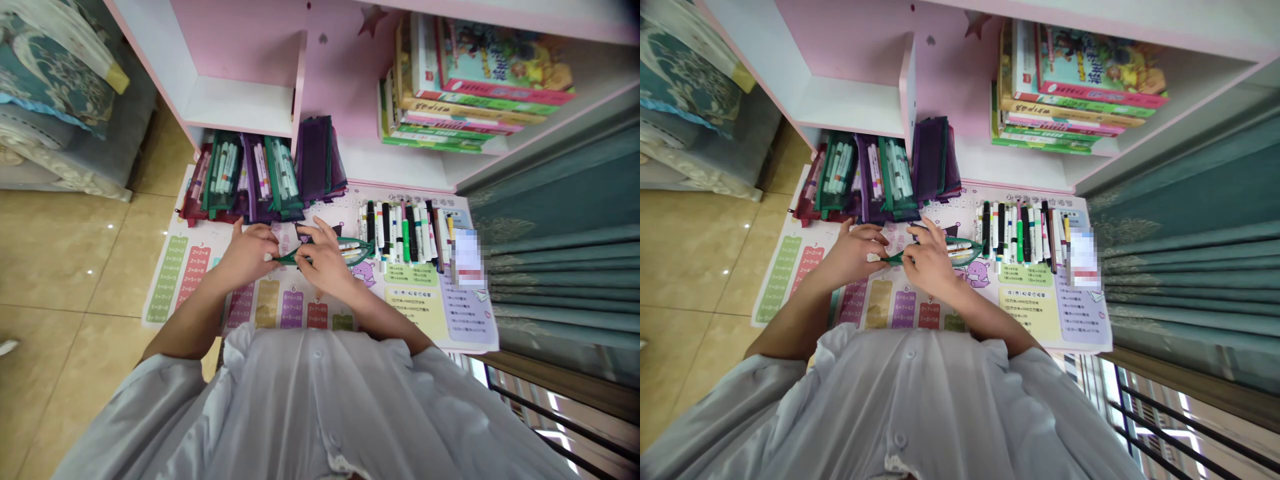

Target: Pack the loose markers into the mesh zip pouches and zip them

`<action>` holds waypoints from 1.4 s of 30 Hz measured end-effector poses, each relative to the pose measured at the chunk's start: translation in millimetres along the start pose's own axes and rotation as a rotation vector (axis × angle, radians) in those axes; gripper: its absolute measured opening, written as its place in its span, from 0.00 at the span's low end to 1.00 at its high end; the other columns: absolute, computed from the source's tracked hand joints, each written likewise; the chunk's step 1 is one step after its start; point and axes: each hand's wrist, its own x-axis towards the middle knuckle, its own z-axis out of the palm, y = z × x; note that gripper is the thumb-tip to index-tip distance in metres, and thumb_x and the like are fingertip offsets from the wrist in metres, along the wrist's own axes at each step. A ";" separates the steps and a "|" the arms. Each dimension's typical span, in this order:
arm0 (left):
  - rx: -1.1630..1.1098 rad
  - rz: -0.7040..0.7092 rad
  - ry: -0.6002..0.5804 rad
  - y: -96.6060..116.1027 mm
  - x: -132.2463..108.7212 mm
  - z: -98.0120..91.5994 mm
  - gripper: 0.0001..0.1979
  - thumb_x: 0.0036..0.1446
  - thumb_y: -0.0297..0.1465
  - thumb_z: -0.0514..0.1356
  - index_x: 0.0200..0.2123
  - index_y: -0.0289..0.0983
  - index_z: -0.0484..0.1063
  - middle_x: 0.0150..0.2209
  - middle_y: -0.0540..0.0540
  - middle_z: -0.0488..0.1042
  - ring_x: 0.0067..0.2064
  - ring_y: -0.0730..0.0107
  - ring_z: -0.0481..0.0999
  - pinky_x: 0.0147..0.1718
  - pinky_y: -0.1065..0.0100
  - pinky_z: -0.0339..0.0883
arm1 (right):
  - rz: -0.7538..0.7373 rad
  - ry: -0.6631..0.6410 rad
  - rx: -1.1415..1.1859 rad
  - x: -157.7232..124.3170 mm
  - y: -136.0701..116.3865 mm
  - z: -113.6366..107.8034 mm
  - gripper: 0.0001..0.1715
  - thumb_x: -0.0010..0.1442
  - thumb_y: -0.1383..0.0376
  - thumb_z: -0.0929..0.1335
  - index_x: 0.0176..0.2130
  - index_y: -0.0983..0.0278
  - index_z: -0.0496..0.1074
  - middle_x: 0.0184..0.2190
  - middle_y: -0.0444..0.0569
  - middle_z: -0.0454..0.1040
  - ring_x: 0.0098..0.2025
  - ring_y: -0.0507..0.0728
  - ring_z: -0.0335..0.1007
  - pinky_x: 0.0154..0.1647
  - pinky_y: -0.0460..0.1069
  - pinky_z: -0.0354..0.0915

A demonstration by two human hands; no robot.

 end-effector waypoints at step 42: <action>0.000 -0.003 0.014 -4.8 0.3 1.3 0.02 0.49 0.33 0.69 0.28 0.43 0.79 0.42 0.47 0.80 0.56 0.50 0.71 0.64 0.35 0.39 | 0.102 -0.016 -0.009 -1.4 11.6 -9.1 0.12 0.57 0.68 0.66 0.24 0.62 0.74 0.57 0.52 0.71 0.70 0.72 0.48 0.67 0.74 0.45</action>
